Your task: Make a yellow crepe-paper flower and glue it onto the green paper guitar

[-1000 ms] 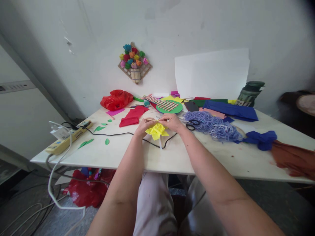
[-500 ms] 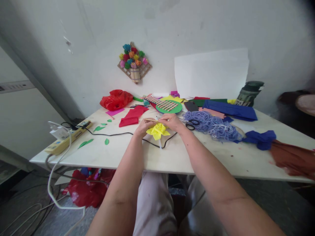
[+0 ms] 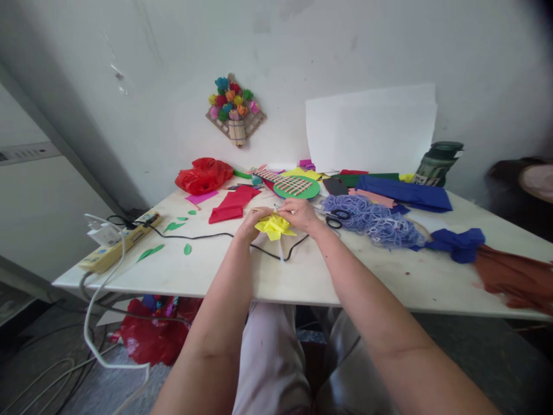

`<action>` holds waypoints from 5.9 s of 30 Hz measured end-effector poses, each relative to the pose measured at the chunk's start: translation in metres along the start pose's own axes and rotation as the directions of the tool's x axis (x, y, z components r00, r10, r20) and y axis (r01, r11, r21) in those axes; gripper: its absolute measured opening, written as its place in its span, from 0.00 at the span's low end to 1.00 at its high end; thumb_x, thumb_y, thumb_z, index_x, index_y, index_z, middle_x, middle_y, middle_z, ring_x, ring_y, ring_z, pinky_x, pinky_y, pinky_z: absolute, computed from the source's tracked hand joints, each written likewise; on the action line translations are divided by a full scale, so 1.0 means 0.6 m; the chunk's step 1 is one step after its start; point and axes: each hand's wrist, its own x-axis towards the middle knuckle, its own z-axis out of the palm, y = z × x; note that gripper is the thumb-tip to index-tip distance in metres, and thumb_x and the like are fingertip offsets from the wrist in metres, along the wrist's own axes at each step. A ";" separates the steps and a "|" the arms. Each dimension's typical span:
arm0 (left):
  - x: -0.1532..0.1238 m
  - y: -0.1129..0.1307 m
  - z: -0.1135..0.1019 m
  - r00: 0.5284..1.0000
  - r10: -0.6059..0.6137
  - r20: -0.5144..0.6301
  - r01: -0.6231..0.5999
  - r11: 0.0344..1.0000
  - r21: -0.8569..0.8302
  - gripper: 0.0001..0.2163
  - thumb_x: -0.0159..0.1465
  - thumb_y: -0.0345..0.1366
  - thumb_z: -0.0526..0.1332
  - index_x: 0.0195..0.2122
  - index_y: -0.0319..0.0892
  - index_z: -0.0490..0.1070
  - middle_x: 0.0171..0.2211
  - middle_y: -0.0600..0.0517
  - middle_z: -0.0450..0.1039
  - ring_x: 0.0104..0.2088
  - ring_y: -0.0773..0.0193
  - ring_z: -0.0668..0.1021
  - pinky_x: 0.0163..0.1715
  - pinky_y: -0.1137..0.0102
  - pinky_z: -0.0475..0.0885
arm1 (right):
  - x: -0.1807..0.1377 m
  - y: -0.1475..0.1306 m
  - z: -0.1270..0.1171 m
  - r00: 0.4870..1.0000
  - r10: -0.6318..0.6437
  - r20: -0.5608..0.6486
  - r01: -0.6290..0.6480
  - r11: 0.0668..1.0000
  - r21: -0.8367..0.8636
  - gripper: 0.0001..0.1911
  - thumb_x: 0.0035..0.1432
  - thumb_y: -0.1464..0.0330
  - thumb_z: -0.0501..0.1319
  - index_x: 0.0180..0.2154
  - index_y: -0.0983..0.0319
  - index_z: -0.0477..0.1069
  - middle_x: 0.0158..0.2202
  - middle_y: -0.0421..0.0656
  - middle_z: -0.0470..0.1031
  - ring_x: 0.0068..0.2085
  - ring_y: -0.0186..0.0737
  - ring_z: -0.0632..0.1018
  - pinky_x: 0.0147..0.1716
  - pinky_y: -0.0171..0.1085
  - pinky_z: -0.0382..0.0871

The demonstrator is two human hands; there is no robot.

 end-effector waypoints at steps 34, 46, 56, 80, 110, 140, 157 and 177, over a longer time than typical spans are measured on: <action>-0.001 0.005 0.001 0.997 -0.065 -0.048 0.066 0.998 0.020 0.14 0.40 0.38 0.71 0.26 0.36 0.77 0.22 0.49 0.74 0.23 0.63 0.74 0.25 0.69 0.67 | 0.000 0.005 -0.007 0.990 0.082 0.112 -0.087 0.996 0.036 0.07 0.51 0.71 0.61 0.24 0.63 0.77 0.25 0.40 0.73 0.28 0.32 0.71 0.29 0.31 0.62; -0.003 0.006 -0.001 0.997 0.019 0.074 -0.022 0.999 0.040 0.09 0.44 0.37 0.69 0.22 0.36 0.75 0.44 0.42 0.74 0.33 0.59 0.77 0.34 0.65 0.69 | 0.000 0.016 -0.008 0.983 -0.007 0.182 0.008 1.000 -0.003 0.09 0.55 0.69 0.61 0.30 0.61 0.80 0.29 0.42 0.74 0.31 0.34 0.73 0.31 0.32 0.64; -0.001 0.003 -0.004 0.998 -0.068 0.010 0.067 0.995 0.077 0.13 0.45 0.39 0.70 0.28 0.36 0.78 0.25 0.48 0.76 0.27 0.62 0.76 0.30 0.69 0.67 | -0.003 -0.008 -0.022 0.988 0.027 0.152 -0.001 0.986 -0.168 0.08 0.56 0.68 0.61 0.31 0.60 0.80 0.38 0.44 0.75 0.37 0.36 0.74 0.35 0.34 0.65; -0.005 0.008 0.007 0.996 -0.051 -0.077 0.055 0.997 0.059 0.17 0.42 0.46 0.72 0.17 0.38 0.69 0.16 0.55 0.66 0.18 0.71 0.68 0.18 0.74 0.59 | 0.004 -0.022 -0.025 0.986 0.147 0.077 -0.146 0.989 -0.018 0.05 0.46 0.74 0.62 0.22 0.62 0.73 0.37 0.42 0.73 0.35 0.35 0.73 0.33 0.34 0.66; -0.001 0.006 -0.001 0.981 0.075 -0.179 -0.058 0.993 0.103 0.16 0.39 0.44 0.73 0.20 0.38 0.72 0.18 0.54 0.69 0.20 0.70 0.70 0.21 0.73 0.62 | -0.002 -0.022 -0.020 0.989 0.141 0.055 -0.132 0.981 -0.144 0.05 0.54 0.69 0.62 0.32 0.59 0.78 0.39 0.43 0.74 0.35 0.36 0.73 0.30 0.34 0.62; -0.008 0.017 0.008 0.988 -0.035 -0.151 0.040 0.999 0.030 0.18 0.37 0.42 0.74 0.22 0.37 0.70 0.20 0.54 0.71 0.22 0.70 0.72 0.24 0.73 0.65 | -0.008 -0.021 -0.028 0.999 0.016 0.049 -0.004 0.973 -0.231 0.08 0.55 0.70 0.60 0.29 0.59 0.78 0.45 0.42 0.73 0.34 0.35 0.73 0.30 0.34 0.64; -0.008 0.017 0.001 0.997 -0.048 -0.062 0.039 0.991 -0.125 0.12 0.41 0.35 0.71 0.25 0.37 0.72 0.21 0.53 0.72 0.22 0.69 0.73 0.23 0.74 0.66 | -0.005 -0.011 -0.022 0.997 0.014 -0.077 -0.024 0.991 -0.132 0.08 0.55 0.71 0.59 0.31 0.60 0.78 0.43 0.43 0.72 0.37 0.36 0.73 0.33 0.35 0.66; -0.001 0.008 0.007 0.984 -0.037 -0.175 0.018 0.994 -0.109 0.11 0.40 0.32 0.68 0.24 0.37 0.70 0.20 0.54 0.70 0.21 0.70 0.72 0.25 0.73 0.66 | -0.011 -0.027 -0.015 0.997 0.055 -0.059 -0.069 0.956 -0.286 0.10 0.57 0.68 0.57 0.32 0.58 0.77 0.46 0.42 0.73 0.40 0.38 0.74 0.34 0.35 0.66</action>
